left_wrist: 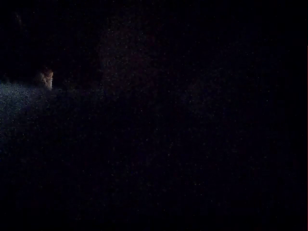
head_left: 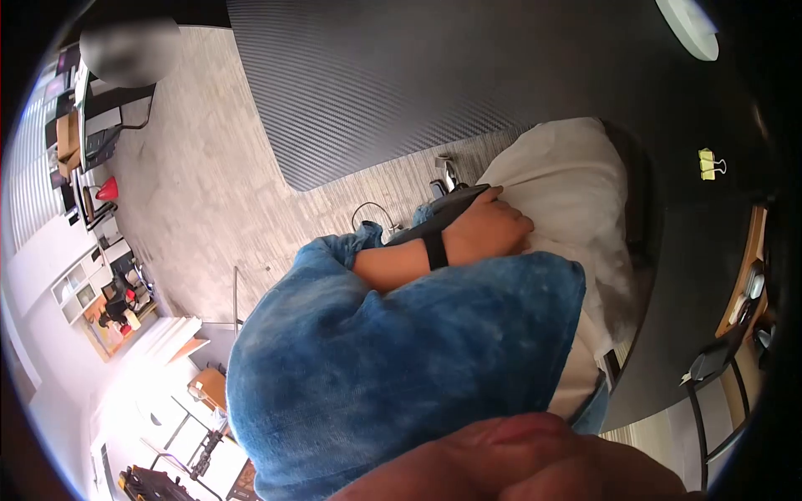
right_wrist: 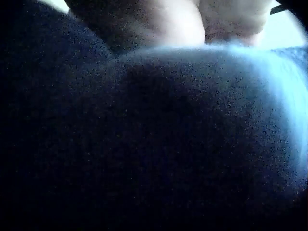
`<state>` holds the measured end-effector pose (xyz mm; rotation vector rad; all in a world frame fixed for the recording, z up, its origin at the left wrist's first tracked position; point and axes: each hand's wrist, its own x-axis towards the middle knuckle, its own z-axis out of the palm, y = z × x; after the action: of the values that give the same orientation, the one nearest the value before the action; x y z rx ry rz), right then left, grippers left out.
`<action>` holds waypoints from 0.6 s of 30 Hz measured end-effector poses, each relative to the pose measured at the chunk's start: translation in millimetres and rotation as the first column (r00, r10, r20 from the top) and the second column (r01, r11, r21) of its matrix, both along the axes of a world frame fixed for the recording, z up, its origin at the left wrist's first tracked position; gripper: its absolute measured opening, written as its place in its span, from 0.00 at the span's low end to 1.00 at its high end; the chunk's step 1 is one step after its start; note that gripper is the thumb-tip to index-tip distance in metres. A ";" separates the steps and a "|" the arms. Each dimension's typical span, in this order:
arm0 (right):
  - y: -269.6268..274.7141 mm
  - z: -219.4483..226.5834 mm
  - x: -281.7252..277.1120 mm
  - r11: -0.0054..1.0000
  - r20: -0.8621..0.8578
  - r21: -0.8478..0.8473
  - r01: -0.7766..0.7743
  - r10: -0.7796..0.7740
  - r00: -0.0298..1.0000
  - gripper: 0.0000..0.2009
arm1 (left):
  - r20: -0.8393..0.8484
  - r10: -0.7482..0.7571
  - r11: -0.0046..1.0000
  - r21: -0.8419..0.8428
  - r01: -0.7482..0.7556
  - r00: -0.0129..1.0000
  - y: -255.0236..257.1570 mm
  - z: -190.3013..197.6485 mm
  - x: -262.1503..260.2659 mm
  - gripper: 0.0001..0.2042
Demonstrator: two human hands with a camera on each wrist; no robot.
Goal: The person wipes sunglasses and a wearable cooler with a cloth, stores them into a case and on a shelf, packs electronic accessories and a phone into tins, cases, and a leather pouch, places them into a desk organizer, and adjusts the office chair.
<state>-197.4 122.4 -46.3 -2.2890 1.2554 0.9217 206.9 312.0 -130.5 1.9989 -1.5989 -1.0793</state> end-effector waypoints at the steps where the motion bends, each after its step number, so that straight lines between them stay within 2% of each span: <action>1: 4.9 -0.4 -2.0 1.000 -0.003 -0.004 0.005 -0.005 1.000 0.14 | -0.082 0.050 0.997 -0.057 -0.055 0.995 6.8 -1.5 4.2 0.13; 2: 10.8 -3.7 -4.9 1.000 -0.002 -0.005 0.013 -0.013 1.000 0.14 | -0.161 0.094 0.988 -0.106 -0.111 0.982 12.1 -4.2 6.6 0.13; 6: 37.5 -1.8 -17.5 0.998 -0.015 -0.025 0.051 -0.051 0.999 0.14 | -0.205 0.106 0.978 -0.156 -0.139 0.973 19.5 -4.1 5.9 0.14; 9: 46.7 7.3 -16.8 0.996 -0.017 -0.067 0.051 -0.052 0.998 0.14 | -0.192 0.108 0.960 -0.235 -0.152 0.975 20.5 -3.3 12.5 0.12; 12: 46.2 14.8 -15.6 0.994 -0.015 -0.100 0.031 -0.033 0.999 0.14 | -0.182 0.100 0.965 -0.221 -0.140 0.978 23.3 -1.6 16.9 0.14; 13: 47.8 14.4 -15.3 0.993 -0.006 -0.116 0.036 -0.037 0.999 0.14 | -0.113 0.113 0.971 -0.197 -0.134 0.987 24.0 -5.6 16.3 0.14; 14: 50.4 14.2 -16.8 0.990 0.004 -0.135 0.047 -0.047 0.999 0.14 | -0.044 0.118 0.977 -0.176 -0.124 0.992 22.9 -8.7 15.5 0.14; 18: 78.7 10.2 -32.4 0.969 0.048 -0.201 0.140 -0.133 0.990 0.14 | -0.048 0.089 0.973 -0.212 -0.097 0.995 25.6 -11.1 16.0 0.14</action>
<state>-229.8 201.0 -36.1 -2.3234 1.5351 0.7328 222.9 337.5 -141.6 1.8793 -1.5156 -0.8659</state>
